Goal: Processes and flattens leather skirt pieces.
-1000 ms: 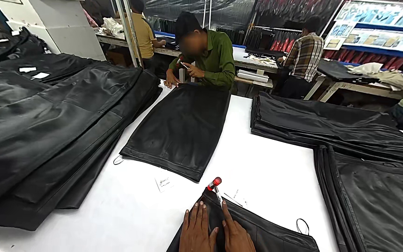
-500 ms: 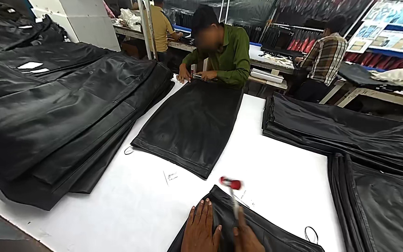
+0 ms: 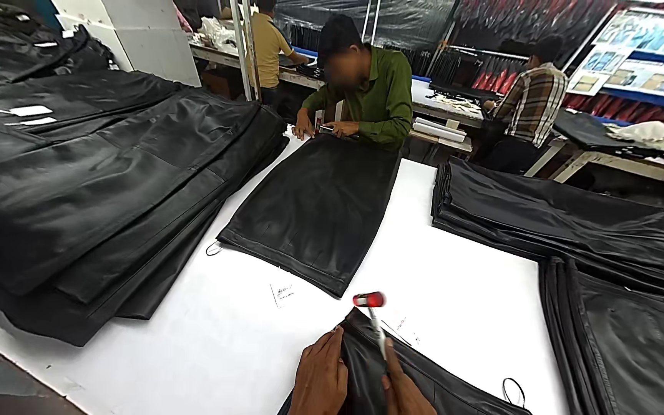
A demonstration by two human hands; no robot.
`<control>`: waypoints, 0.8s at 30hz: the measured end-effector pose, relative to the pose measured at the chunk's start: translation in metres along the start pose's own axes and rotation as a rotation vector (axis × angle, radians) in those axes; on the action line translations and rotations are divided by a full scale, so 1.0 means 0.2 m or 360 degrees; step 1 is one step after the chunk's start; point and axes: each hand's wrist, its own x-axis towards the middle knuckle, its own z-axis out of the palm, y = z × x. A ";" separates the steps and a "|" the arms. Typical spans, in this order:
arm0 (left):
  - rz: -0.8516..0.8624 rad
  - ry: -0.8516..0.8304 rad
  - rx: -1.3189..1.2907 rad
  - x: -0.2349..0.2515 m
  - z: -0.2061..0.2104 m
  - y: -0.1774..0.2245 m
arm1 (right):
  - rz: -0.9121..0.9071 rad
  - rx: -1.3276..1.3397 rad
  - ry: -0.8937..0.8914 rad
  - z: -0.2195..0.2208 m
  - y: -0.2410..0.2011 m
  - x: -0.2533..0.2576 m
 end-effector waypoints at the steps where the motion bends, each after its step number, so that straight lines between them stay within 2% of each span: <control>1: -0.0010 -0.0033 -0.0075 0.01 -0.01 -0.02 | -0.0063 0.0055 0.0169 -0.02 -0.03 -0.01; 3: -0.0034 -0.0062 -0.0224 0.02 -0.03 -0.05 | -0.0119 0.0015 0.0266 -0.01 -0.03 -0.03; 4: -0.0058 -0.0096 -0.0290 0.02 -0.04 -0.06 | -0.0074 -0.0084 0.0157 0.03 0.00 -0.03; 6: -0.0076 -0.0125 -0.0337 0.02 -0.04 -0.07 | 0.0112 -0.0241 -0.0259 0.07 0.06 0.01; 7: -0.0072 -0.0136 -0.0342 0.02 -0.04 -0.07 | 0.0124 -0.0196 -0.0318 0.06 0.07 0.04; 8: -0.0062 -0.0139 -0.0340 0.02 -0.04 -0.07 | 0.0070 -0.0094 -0.0225 0.02 0.05 0.06; 11: -0.0085 -0.0176 -0.0349 0.03 -0.05 -0.07 | -0.0127 0.0104 0.0285 -0.05 -0.05 0.02; 12: -0.0092 -0.0169 -0.0350 0.03 -0.05 -0.06 | -0.0136 0.0066 0.0303 -0.03 -0.05 0.00; 13: -0.0094 -0.0163 -0.0359 0.03 -0.05 -0.07 | -0.0085 -0.0029 0.0188 0.00 -0.02 -0.02; 15: -0.0098 -0.0187 -0.0372 0.02 -0.04 -0.07 | 0.0160 -0.0277 -0.0315 0.06 0.03 -0.01; 17: -0.0111 -0.0203 -0.0379 0.03 -0.04 -0.07 | 0.0247 -0.0324 -0.0557 0.05 0.04 0.05; 19: -0.0163 -0.0162 -0.0441 0.03 -0.04 -0.08 | 0.0256 -0.0299 -0.0633 0.01 0.03 0.08; 24: -0.0358 0.0049 -0.0532 0.09 -0.02 -0.05 | 0.0229 -0.0080 -0.0498 0.09 0.10 0.04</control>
